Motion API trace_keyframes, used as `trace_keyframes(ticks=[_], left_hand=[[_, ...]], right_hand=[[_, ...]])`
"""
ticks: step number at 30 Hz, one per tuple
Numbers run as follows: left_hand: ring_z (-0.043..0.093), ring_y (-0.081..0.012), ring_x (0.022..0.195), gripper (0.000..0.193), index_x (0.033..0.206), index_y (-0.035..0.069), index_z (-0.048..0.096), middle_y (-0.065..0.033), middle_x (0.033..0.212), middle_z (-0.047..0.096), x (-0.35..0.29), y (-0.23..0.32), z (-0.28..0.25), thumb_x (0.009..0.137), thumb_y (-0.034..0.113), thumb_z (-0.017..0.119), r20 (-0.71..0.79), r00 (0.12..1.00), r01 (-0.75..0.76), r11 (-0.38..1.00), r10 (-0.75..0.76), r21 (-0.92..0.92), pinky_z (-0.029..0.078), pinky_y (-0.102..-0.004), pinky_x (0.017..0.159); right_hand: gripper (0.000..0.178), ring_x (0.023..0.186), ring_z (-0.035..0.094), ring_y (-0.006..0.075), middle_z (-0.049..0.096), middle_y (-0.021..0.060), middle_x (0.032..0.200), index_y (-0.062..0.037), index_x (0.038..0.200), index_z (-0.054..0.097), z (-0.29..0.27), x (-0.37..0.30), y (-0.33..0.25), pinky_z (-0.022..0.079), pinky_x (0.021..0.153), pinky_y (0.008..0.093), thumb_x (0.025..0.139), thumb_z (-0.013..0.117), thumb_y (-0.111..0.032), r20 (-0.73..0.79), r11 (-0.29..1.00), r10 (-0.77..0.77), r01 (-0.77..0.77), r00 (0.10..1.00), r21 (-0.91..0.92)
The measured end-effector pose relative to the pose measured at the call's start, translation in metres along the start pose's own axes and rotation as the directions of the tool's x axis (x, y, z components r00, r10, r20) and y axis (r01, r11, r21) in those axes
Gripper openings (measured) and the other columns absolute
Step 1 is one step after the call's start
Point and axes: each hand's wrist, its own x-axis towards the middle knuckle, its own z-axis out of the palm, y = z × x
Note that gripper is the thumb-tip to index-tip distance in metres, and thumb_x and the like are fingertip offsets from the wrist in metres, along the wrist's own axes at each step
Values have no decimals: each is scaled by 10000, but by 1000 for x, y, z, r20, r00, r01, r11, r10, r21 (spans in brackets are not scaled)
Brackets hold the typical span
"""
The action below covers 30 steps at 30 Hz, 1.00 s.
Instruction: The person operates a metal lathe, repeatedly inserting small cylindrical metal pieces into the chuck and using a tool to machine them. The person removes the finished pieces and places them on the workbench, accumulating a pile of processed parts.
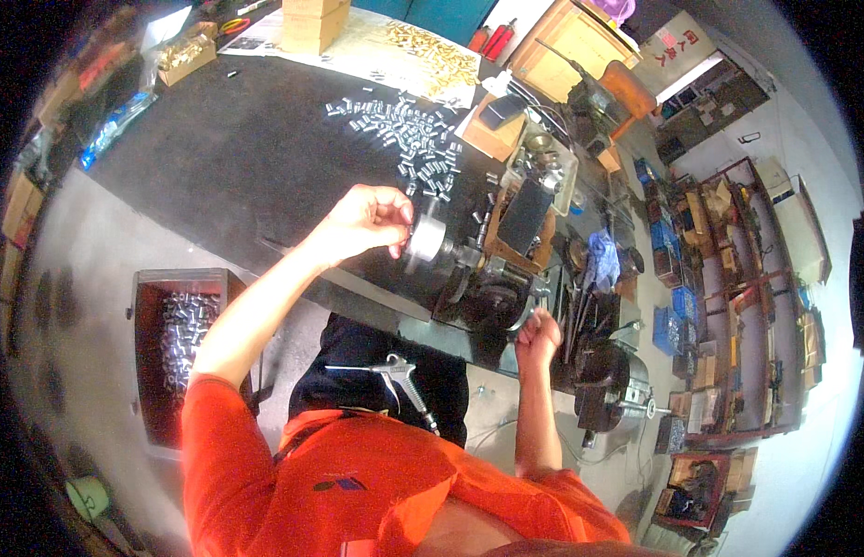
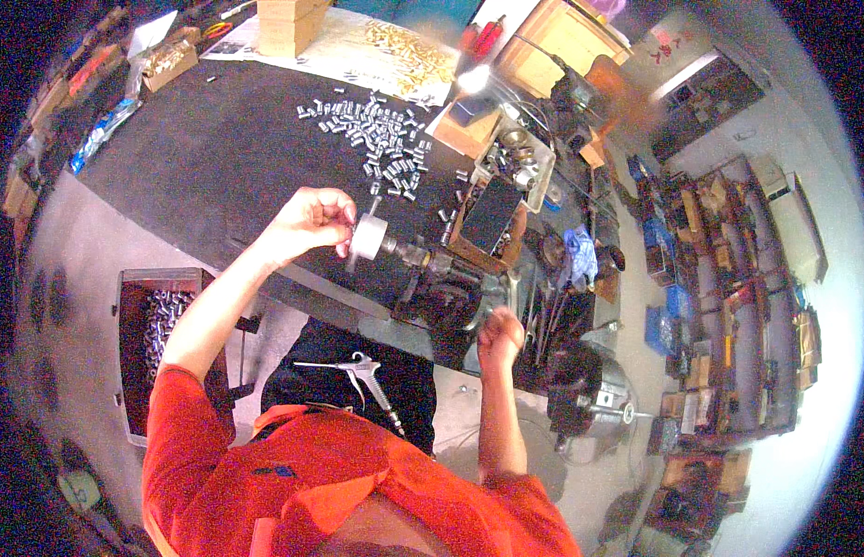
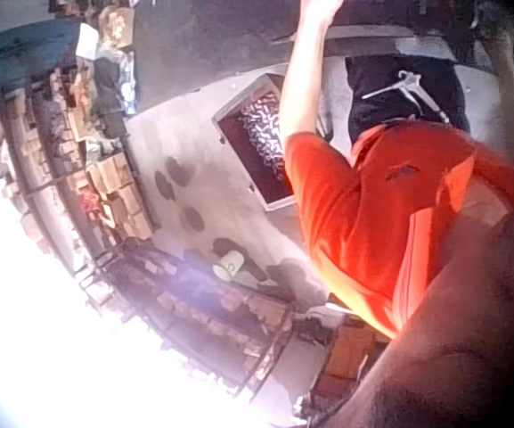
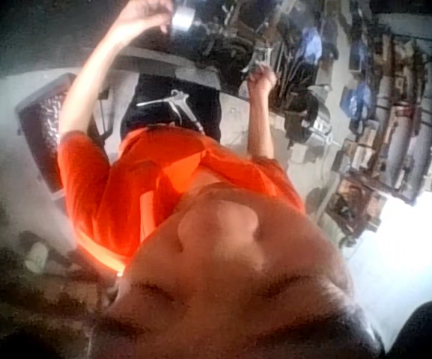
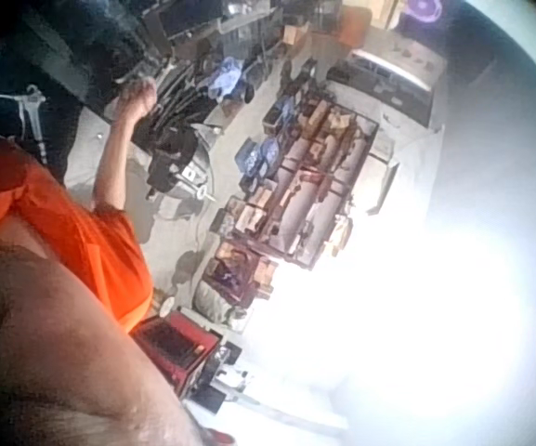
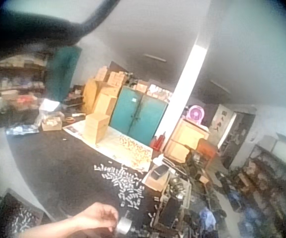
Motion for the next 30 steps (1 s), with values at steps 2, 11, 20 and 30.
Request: trace_keyframes(ticks=[2,11,20,30], left_hand=[[543,-106,558,88,809,-6,537,-53,655,559,-1,2,0,725,-26,553,-9,1000,10,1000,-9,7,453,-221,538],[557,-140,545,96,814,-25,532,-85,660,573,-2,0,-10,731,9,563,-14,1000,19,997,-21,-75,470,-251,524],[558,-138,538,110,806,-33,543,-83,663,566,-2,-1,-13,716,18,581,-51,998,19,995,-24,-98,475,-249,529],[491,-110,473,323,749,10,517,-33,570,517,-136,18,-70,720,296,664,-392,911,266,906,-125,329,401,-234,431]], right_hand=[[101,423,328,90,402,-23,540,-65,737,521,9,42,11,247,369,232,758,493,-160,-119,996,-66,57,991,-74],[185,398,291,72,317,-19,497,-37,680,500,74,3,-76,218,354,214,814,437,-148,210,891,-453,434,866,134],[165,385,259,79,332,-28,506,-56,682,503,2,-16,-7,196,334,219,772,458,-188,57,993,-114,112,992,27],[134,423,274,49,387,-25,520,-14,769,538,70,20,-72,210,389,204,811,449,-106,172,874,-485,478,857,82]])
